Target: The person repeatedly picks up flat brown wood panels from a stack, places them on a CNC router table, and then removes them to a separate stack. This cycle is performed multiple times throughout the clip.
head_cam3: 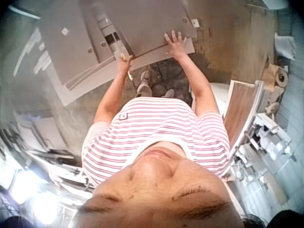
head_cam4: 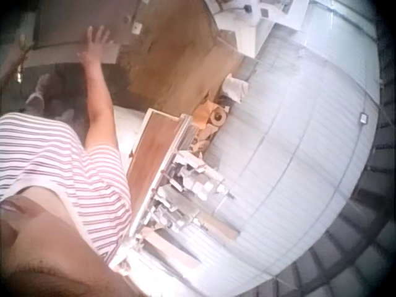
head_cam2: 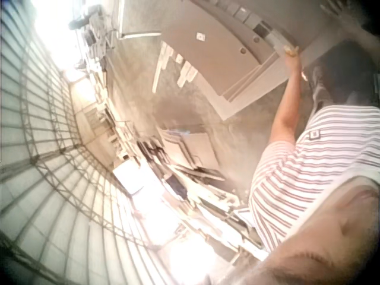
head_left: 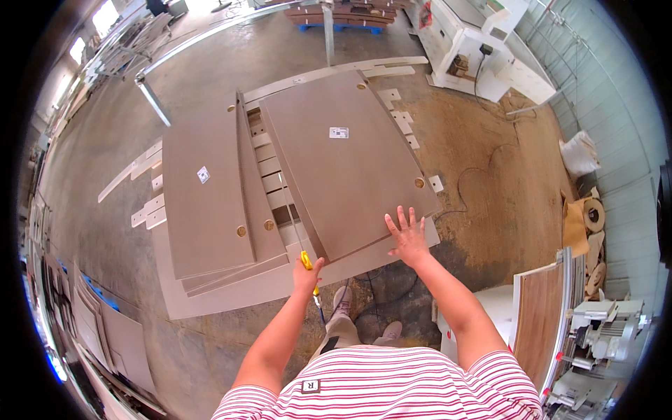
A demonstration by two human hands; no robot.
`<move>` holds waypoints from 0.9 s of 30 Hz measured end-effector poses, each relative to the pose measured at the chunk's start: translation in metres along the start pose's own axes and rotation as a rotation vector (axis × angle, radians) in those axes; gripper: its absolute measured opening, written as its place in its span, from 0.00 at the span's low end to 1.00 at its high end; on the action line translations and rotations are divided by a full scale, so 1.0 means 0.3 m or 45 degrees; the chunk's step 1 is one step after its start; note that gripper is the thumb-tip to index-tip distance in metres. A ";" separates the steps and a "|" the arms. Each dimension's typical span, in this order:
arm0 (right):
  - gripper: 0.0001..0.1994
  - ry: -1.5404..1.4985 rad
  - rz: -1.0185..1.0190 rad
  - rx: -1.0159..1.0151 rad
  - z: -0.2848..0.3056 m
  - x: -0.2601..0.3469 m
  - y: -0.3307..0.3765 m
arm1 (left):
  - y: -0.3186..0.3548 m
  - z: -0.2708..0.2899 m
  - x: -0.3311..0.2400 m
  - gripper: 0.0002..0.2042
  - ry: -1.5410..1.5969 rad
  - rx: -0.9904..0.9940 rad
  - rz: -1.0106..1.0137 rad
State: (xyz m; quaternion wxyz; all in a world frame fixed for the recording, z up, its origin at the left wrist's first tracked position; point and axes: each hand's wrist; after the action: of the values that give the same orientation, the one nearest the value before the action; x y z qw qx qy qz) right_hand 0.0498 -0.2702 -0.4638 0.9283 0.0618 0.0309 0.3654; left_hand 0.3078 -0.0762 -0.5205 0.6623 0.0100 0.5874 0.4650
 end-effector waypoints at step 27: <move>0.27 -1.005 -0.856 0.233 -0.067 0.118 1.285 | 0.484 0.182 0.224 0.11 -0.794 0.319 -0.843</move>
State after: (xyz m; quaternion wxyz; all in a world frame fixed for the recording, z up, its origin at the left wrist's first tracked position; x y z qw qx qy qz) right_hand -0.1866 0.0355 -0.4313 0.9260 0.2624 -0.2712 -0.0080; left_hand 0.2548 0.0774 -0.4740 0.9135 0.0412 0.3836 0.1292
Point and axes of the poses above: each hand's wrist, its own y-axis away from the middle knuckle, its own z-axis out of the back of the hand, x = y × z, and after that the axes turned 2 degrees about -x, right-handed
